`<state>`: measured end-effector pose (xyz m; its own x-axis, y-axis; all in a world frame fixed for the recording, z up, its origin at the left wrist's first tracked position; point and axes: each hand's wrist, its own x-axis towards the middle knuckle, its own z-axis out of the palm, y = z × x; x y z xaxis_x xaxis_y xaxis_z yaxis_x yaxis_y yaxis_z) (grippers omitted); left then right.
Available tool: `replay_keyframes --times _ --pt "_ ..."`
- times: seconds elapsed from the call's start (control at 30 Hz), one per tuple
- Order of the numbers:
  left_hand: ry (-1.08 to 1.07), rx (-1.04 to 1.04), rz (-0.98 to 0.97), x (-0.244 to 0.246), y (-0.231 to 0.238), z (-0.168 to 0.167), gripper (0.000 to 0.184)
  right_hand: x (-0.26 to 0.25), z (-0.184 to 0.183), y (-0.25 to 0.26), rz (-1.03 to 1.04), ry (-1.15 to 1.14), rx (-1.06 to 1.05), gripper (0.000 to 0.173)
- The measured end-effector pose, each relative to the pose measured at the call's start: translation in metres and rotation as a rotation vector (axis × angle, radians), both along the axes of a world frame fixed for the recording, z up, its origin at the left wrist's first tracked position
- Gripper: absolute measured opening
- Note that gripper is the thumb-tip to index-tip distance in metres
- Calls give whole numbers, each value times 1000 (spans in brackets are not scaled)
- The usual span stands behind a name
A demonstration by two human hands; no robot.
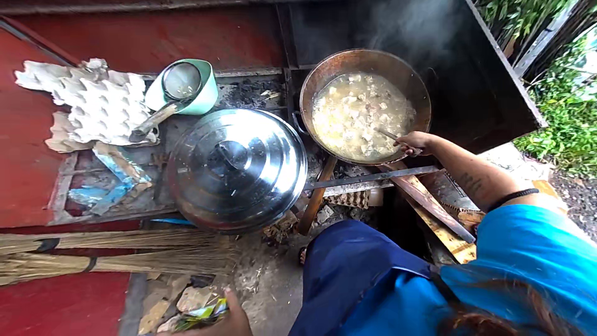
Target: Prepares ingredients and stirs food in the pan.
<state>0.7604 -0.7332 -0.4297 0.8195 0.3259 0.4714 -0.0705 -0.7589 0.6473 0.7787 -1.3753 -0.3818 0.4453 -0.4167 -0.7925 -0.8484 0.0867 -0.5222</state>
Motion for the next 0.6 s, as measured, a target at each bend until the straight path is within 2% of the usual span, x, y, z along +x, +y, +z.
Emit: replay_keyframes --times 0.2,0.37,0.5,0.6 --pt "-34 -22 20 -10 -5 3 119 21 -21 16 -58 -165 229 35" --pt "-57 -73 8 -11 -11 7 119 35 -17 30 -170 -260 401 39" --pt "-73 -68 14 -17 -7 5 119 38 -9 34 -190 -310 439 40" --pt "-61 -47 29 -24 -5 6 118 33 -11 20 -109 -317 367 40"
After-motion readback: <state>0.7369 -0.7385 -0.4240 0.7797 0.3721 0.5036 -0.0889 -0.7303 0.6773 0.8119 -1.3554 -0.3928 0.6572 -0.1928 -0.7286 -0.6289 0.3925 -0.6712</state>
